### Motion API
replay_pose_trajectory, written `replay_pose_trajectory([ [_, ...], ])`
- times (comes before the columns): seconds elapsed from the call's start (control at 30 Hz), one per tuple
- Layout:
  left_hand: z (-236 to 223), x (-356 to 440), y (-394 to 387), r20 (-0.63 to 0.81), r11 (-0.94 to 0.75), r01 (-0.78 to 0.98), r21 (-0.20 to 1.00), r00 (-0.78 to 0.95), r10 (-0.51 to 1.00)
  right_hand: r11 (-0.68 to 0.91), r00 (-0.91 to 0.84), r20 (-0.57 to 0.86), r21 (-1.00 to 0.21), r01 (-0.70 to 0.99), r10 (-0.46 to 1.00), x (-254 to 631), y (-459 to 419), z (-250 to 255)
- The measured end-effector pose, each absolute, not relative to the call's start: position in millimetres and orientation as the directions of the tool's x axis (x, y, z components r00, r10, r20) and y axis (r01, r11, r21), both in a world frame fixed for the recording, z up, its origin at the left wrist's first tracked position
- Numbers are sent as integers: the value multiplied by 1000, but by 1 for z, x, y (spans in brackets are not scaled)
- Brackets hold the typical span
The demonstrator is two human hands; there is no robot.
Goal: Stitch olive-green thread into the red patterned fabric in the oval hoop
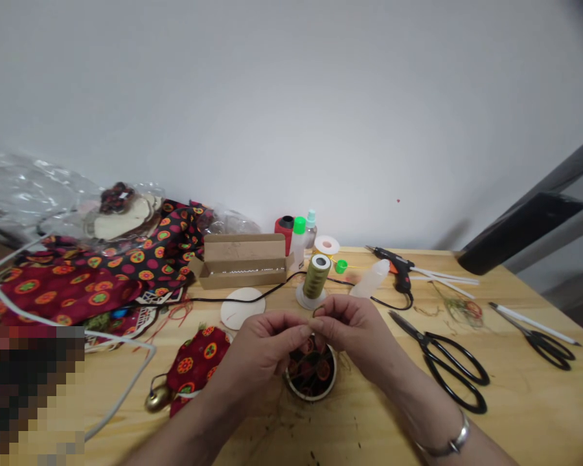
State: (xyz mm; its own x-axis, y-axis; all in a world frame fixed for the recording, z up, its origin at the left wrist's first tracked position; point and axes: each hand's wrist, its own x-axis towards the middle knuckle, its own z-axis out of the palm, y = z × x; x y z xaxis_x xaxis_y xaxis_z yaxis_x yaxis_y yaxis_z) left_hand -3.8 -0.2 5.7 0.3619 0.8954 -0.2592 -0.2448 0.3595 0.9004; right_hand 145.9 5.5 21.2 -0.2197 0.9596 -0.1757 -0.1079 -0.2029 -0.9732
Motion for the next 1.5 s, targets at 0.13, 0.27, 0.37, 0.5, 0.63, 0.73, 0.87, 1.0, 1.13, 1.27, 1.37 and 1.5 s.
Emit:
replay_pose_trajectory([
  [0.13,7,-3,0,-267,360,-249,899,339,902,-206,-220,-179,-973,-108,959,146,6,20],
  [0.27,6,-2,-1,-273,366,-258,894,334,902,-197,-220,-172,-975,-98,960,146,6,18],
  [0.37,6,-2,-1,-284,385,-277,881,342,896,-198,-221,-171,-974,-109,960,146,7,17],
  [0.5,8,-1,0,-296,396,-300,868,329,897,-199,-224,-169,-973,-120,960,145,7,20],
  [0.63,12,0,0,-338,430,-341,836,298,893,-187,-218,-171,-981,-53,961,147,8,24],
  [0.73,13,0,1,-358,432,-354,830,257,898,-141,-201,-150,-988,60,968,150,10,26],
  [0.87,13,0,3,-362,398,-349,849,164,917,1,-218,-55,-969,247,974,155,11,23],
  [1.0,13,-1,5,-337,354,-328,876,110,935,27,-240,-53,-948,318,969,155,6,22],
  [1.13,9,-3,6,-304,320,-301,898,101,947,21,-315,-81,-952,306,946,150,-2,23],
  [1.27,6,-5,6,-316,332,-329,884,101,943,126,-430,-57,-913,387,901,144,-10,23],
  [1.37,6,-6,7,-327,359,-397,845,150,933,340,-510,55,-805,486,858,139,-15,23],
  [1.5,4,-8,9,-345,393,-479,785,189,919,608,-642,179,-578,545,746,132,-23,20],
])
